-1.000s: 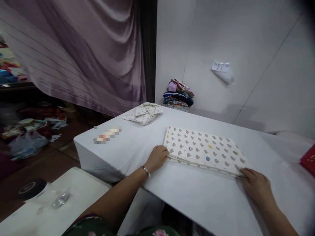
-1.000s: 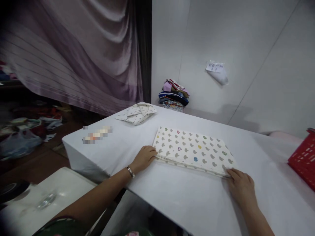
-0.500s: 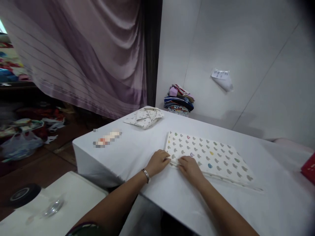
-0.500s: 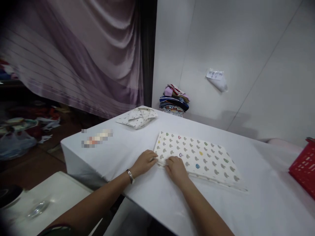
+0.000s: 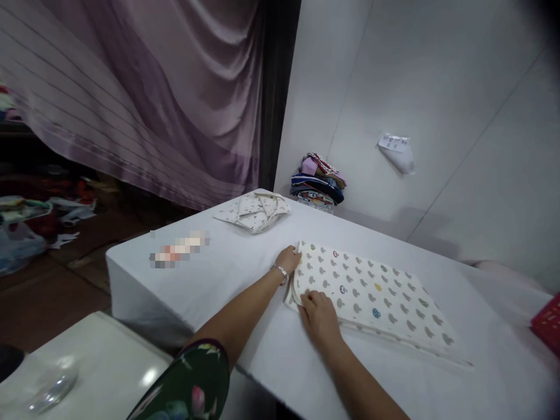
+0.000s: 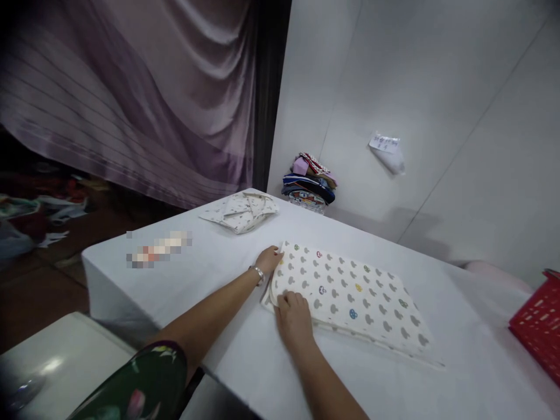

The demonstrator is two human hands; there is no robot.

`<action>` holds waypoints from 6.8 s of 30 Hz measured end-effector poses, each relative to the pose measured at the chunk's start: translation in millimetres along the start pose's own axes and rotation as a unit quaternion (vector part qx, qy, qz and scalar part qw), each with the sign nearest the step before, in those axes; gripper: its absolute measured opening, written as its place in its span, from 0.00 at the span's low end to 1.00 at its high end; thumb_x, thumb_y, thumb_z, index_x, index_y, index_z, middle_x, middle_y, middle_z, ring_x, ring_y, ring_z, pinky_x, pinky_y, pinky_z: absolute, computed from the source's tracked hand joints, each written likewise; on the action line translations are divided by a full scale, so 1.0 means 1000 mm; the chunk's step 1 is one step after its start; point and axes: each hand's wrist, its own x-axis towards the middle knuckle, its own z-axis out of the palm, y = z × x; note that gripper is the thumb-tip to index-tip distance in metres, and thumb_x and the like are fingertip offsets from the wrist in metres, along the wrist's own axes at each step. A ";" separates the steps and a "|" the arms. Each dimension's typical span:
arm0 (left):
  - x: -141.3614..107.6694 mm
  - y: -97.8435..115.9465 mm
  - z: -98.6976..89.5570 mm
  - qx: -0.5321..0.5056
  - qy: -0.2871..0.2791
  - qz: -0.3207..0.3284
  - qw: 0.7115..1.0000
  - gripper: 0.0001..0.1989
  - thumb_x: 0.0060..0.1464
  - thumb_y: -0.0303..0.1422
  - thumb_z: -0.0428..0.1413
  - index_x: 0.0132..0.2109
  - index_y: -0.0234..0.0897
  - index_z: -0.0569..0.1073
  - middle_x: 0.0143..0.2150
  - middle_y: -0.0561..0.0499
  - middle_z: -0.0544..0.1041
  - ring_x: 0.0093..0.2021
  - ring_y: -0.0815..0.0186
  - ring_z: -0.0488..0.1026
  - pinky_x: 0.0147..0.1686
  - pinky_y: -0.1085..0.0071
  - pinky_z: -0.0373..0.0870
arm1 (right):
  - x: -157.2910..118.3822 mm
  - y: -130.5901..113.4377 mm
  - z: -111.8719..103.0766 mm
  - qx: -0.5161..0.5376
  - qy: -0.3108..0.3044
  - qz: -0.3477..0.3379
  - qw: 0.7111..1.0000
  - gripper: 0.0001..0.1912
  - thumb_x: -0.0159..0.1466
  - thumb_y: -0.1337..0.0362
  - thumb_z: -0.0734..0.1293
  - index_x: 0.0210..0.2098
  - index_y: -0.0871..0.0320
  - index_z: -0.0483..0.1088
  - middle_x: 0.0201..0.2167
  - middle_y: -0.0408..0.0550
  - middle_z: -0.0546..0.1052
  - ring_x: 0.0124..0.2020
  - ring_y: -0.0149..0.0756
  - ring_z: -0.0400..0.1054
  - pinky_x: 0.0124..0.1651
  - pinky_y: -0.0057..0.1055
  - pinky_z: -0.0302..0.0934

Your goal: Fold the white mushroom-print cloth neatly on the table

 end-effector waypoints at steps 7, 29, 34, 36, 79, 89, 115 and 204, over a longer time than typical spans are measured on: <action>0.042 0.010 0.009 -0.024 -0.007 -0.030 0.999 0.22 0.55 0.41 0.50 0.53 0.33 0.66 0.51 0.40 0.73 0.52 0.60 0.69 0.48 0.68 0.63 | -0.002 0.003 0.006 0.000 0.011 -0.022 1.000 0.13 0.64 0.68 0.60 0.47 0.57 0.67 0.37 0.49 0.69 0.37 0.37 0.59 0.38 0.32 0.50; 0.075 -0.003 0.002 0.002 -0.010 0.123 0.992 0.12 0.48 0.34 0.53 0.40 0.43 0.77 0.46 0.50 0.76 0.47 0.61 0.70 0.47 0.69 0.64 | -0.002 0.001 0.004 -0.001 0.007 -0.030 1.000 0.17 0.62 0.73 0.59 0.50 0.57 0.66 0.37 0.51 0.69 0.35 0.38 0.59 0.37 0.34 0.52; 0.087 -0.011 0.006 0.003 -0.001 0.080 0.997 0.10 0.47 0.34 0.54 0.37 0.41 0.77 0.39 0.50 0.79 0.40 0.63 0.72 0.40 0.71 0.66 | -0.002 0.001 0.005 -0.005 0.005 -0.024 1.000 0.16 0.61 0.73 0.59 0.48 0.56 0.66 0.36 0.50 0.69 0.35 0.39 0.59 0.36 0.35 0.52; 0.090 -0.014 0.005 -0.001 -0.017 0.085 0.996 0.10 0.46 0.33 0.54 0.36 0.40 0.77 0.37 0.51 0.79 0.39 0.64 0.73 0.39 0.72 0.66 | -0.002 0.001 0.004 -0.002 0.005 -0.023 1.000 0.17 0.61 0.74 0.59 0.48 0.56 0.67 0.37 0.50 0.69 0.35 0.39 0.59 0.36 0.35 0.52; -0.066 0.023 0.018 0.126 -0.031 0.284 0.950 0.23 0.54 0.40 0.50 0.55 0.38 0.66 0.63 0.44 0.61 0.65 0.55 0.51 0.63 0.58 0.44 | -0.005 -0.008 -0.019 -0.003 -0.025 -0.030 0.999 0.13 0.62 0.69 0.59 0.44 0.57 0.69 0.38 0.49 0.72 0.40 0.37 0.62 0.41 0.33 0.55; -0.064 0.008 0.029 0.234 0.005 0.303 0.924 0.28 0.55 0.48 0.42 0.56 0.37 0.66 0.63 0.43 0.60 0.66 0.53 0.49 0.63 0.55 0.41 | -0.015 0.120 -0.070 0.000 -0.036 0.087 0.996 0.15 0.64 0.67 0.58 0.47 0.59 0.70 0.53 0.53 0.69 0.55 0.36 0.60 0.55 0.34 0.53; -0.054 -0.005 0.035 0.287 0.016 0.340 0.895 0.33 0.55 0.51 0.40 0.57 0.33 0.67 0.62 0.41 0.62 0.64 0.51 0.54 0.61 0.50 0.48 | -0.001 0.344 -0.069 0.048 -0.052 0.553 0.830 0.28 0.63 0.57 0.58 0.60 0.63 0.59 0.60 0.59 0.61 0.61 0.47 0.55 0.60 0.40 0.50; 0.050 0.043 0.054 0.301 -0.069 0.188 0.932 0.43 0.51 0.58 0.34 0.65 0.31 0.54 0.68 0.41 0.48 0.67 0.47 0.42 0.60 0.42 0.37 | -0.038 0.293 -0.071 -0.029 -0.211 0.378 0.901 0.34 0.65 0.45 0.48 0.66 0.55 0.44 0.68 0.49 0.40 0.67 0.38 0.30 0.64 0.47 0.27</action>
